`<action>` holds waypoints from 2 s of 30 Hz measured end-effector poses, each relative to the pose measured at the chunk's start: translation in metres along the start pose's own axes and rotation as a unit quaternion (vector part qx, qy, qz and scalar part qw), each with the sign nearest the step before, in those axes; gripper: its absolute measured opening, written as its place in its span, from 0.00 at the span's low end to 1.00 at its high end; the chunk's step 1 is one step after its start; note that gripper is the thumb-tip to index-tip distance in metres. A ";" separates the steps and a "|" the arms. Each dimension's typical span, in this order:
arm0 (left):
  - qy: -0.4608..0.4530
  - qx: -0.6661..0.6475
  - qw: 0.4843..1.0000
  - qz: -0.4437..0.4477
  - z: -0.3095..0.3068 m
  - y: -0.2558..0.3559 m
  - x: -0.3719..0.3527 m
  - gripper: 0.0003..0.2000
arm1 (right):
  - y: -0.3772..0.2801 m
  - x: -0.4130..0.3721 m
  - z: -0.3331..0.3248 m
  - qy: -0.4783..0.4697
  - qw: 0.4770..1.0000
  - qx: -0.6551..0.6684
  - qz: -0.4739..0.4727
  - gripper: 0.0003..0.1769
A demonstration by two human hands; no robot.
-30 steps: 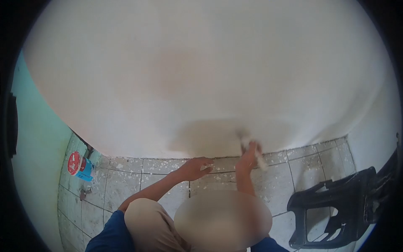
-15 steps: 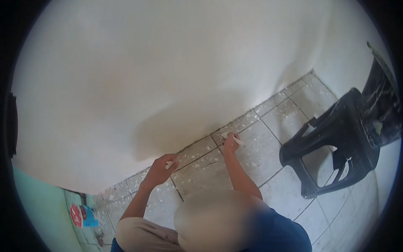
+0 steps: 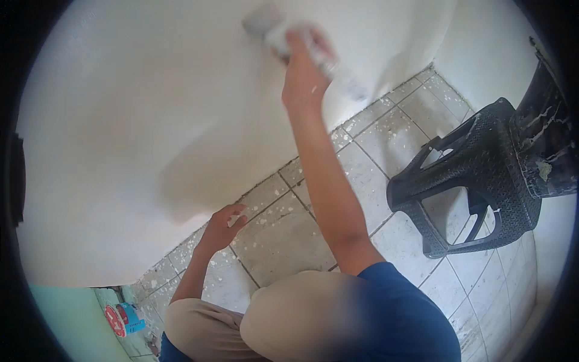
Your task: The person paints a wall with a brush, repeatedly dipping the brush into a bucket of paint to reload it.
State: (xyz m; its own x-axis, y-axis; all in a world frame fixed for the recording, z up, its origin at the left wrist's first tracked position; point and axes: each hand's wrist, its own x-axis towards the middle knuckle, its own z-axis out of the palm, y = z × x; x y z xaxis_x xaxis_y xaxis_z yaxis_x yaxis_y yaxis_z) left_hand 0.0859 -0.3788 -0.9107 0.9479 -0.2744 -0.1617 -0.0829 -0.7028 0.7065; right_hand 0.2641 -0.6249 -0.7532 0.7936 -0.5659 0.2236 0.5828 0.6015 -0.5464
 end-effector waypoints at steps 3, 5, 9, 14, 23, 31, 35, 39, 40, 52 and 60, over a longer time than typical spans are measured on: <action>0.016 -0.010 1.000 -0.003 -0.008 -0.004 0.002 0.16 | 0.097 -0.050 -0.141 0.085 0.969 -0.167 0.161 0.27; 0.027 -0.012 1.000 -0.001 -0.006 -0.012 -0.005 0.16 | 0.142 -0.107 -0.236 0.200 0.916 -0.197 0.288 0.28; 0.017 -0.010 1.000 -0.016 -0.004 -0.014 -0.013 0.17 | 0.129 -0.107 -0.206 0.167 0.944 -0.150 0.242 0.25; 0.025 -0.033 0.999 0.002 -0.003 0.003 0.012 0.16 | -0.002 -0.037 0.029 0.025 0.995 0.029 0.090 0.16; 0.060 -0.001 0.998 -0.013 -0.016 -0.005 -0.003 0.17 | 0.128 -0.127 -0.102 0.086 0.975 -0.131 0.159 0.13; 0.086 -0.052 0.995 -0.018 -0.020 -0.033 -0.018 0.17 | 0.081 -0.119 -0.051 0.124 0.964 -0.045 0.230 0.24; 0.141 -0.055 0.985 -0.082 -0.029 -0.049 -0.032 0.17 | -0.014 -0.098 0.073 -0.060 0.989 0.130 0.037 0.16; 0.106 -0.017 0.983 -0.146 -0.036 -0.053 -0.067 0.20 | 0.061 -0.141 0.032 -0.038 0.997 -0.025 0.057 0.13; 0.107 -0.009 0.983 -0.152 -0.037 -0.056 -0.075 0.21 | 0.112 -0.157 -0.015 -0.040 0.993 -0.090 0.071 0.14; -0.001 0.102 0.957 -0.270 -0.044 -0.085 -0.121 0.24 | 0.145 -0.238 -0.045 0.050 0.947 -0.106 0.300 0.16; -0.022 0.081 0.944 -0.320 -0.046 -0.064 -0.117 0.25 | 0.110 -0.237 0.039 -0.042 0.984 -0.052 0.166 0.16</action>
State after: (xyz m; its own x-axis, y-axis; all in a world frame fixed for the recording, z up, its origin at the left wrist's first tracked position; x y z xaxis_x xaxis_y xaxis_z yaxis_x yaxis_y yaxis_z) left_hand -0.0060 -0.2715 -0.9055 0.8068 0.2161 -0.5498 0.4526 -0.8243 0.3402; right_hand 0.1466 -0.4026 -0.8343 0.9516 -0.2964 0.0813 0.2704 0.6816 -0.6799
